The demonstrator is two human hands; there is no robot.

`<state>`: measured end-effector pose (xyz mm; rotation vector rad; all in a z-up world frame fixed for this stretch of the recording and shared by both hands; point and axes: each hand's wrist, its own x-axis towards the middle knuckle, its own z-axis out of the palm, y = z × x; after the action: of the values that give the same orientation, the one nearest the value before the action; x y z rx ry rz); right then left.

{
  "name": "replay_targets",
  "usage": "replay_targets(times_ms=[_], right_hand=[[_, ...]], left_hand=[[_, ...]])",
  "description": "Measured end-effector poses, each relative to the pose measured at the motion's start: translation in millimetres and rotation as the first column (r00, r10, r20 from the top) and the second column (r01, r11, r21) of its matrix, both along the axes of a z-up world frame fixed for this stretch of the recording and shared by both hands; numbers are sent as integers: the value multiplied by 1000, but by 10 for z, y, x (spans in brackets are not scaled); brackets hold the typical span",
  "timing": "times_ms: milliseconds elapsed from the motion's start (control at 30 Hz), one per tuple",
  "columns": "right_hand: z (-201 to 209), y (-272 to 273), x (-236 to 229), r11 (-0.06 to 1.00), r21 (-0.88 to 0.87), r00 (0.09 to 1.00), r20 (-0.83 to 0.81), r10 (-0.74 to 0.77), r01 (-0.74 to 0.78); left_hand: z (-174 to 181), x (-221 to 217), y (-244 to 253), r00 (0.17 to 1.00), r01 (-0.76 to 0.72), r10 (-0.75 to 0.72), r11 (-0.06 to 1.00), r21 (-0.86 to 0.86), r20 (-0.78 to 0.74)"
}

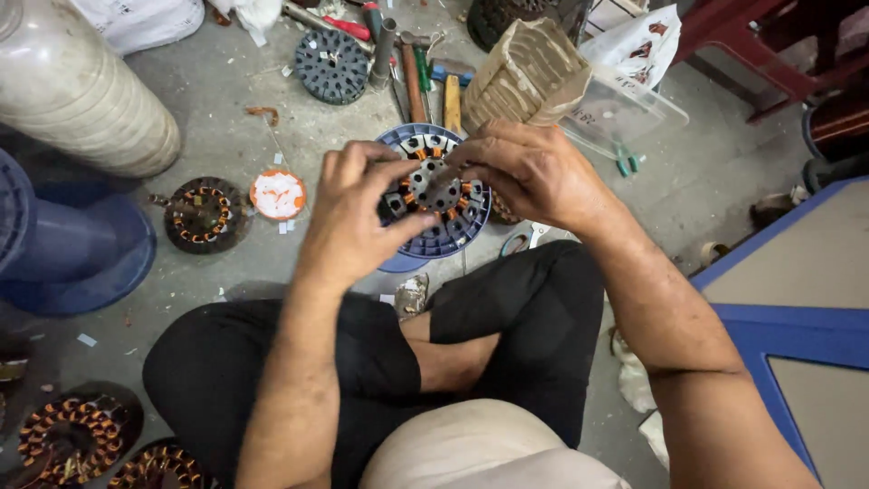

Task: The person sits on the floor and assembles a circular electrical component, likely a stator, by inserting copper coils into slots and securing them with white tape. They use scissors to cut the tape and a screwdriver to adjust the coils within the blue plastic housing.

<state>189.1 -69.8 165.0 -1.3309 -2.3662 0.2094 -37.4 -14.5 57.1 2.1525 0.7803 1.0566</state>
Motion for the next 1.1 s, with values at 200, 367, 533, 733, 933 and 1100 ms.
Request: replay_targets(times_ms=[200, 367, 533, 733, 933, 1100], right_hand=[[-127, 39, 42, 1000, -20, 998, 60, -15, 16], [-72, 93, 28, 996, -86, 1000, 3, -2, 2], [17, 140, -36, 996, -66, 994, 85, 68, -62], [71, 198, 13, 996, -59, 988, 131, 76, -69], [384, 119, 147, 997, 65, 1000, -8, 29, -28], [589, -17, 209, 980, 166, 971, -228, -72, 112]], left_hand=[[-85, 264, -119, 981, -141, 140, 990, 1, -137], [-156, 382, -166, 964, -221, 219, 975, 4, -151], [-170, 423, -188, 962, -253, 255, 967, 33, -94], [-152, 424, -197, 963, -261, 263, 964, 40, -57], [-147, 399, -174, 972, -233, 230, 971, -53, -59], [-134, 384, -147, 985, -157, 166, 975, -156, 46]])
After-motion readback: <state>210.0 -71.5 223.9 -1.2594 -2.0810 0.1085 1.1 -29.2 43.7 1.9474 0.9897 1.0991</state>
